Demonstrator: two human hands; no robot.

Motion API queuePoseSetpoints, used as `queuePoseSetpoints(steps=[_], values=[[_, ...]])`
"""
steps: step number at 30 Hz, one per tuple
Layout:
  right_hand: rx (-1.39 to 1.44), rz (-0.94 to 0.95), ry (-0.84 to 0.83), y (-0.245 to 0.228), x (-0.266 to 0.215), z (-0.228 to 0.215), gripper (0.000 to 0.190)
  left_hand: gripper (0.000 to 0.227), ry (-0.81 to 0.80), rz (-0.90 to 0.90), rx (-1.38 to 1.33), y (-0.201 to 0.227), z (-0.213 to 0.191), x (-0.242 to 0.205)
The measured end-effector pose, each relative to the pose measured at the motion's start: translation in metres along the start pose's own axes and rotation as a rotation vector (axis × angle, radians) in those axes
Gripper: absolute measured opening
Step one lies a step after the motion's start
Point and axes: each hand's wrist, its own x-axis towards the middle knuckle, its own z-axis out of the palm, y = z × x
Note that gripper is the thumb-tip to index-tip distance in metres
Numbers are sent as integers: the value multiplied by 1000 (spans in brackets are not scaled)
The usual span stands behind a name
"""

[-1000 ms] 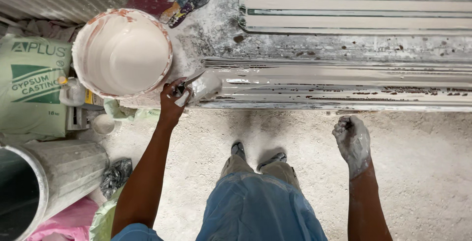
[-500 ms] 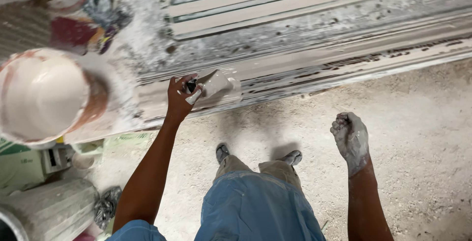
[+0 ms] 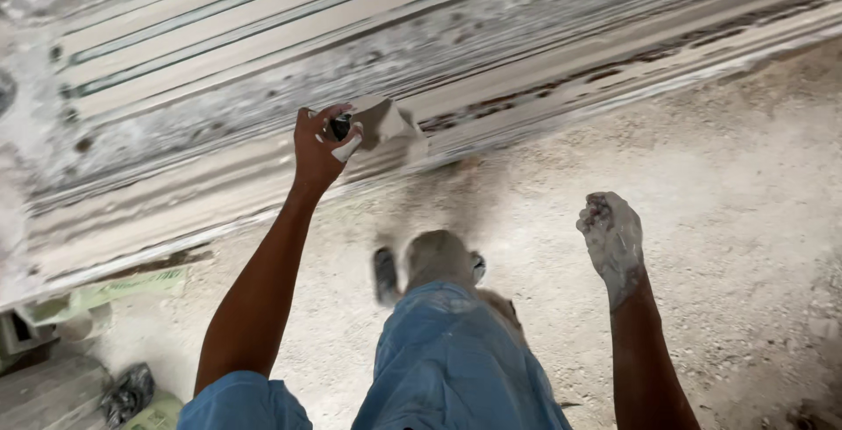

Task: The person scoops gypsum powder from a bag into a bucket, mixes it with water by hand, then uses a sponge to apply the mixture onto stacked decorative molding pieces.

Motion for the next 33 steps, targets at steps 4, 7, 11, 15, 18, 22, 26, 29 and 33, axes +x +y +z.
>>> queuePoseSetpoints(steps=[4,7,11,15,18,22,26,29,33], values=[[-1,-104,-86,-71,52,-54,25,35,-54,-32,-1,86,113,45],[-2,-120,-124,-123,107,-93,24,38,-102,134,47,143,197,75],[40,-168,-255,-202,187,-162,26,41,-166,132,88,216,321,121],[34,-90,-192,-304,258,-223,27,44,-236,91,137,303,437,168],[20,-98,-143,-381,303,-266,24,48,-280,126,155,375,525,201],[49,-99,-54,-475,369,-336,22,50,-347,215,211,460,638,241],[110,-107,-44,-556,467,-420,22,52,-356,297,224,535,747,275],[158,-185,-220,-612,563,-497,25,54,-338,349,292,592,837,292],[88,-140,-159,-690,680,-589,33,53,-373,336,376,663,949,320]])
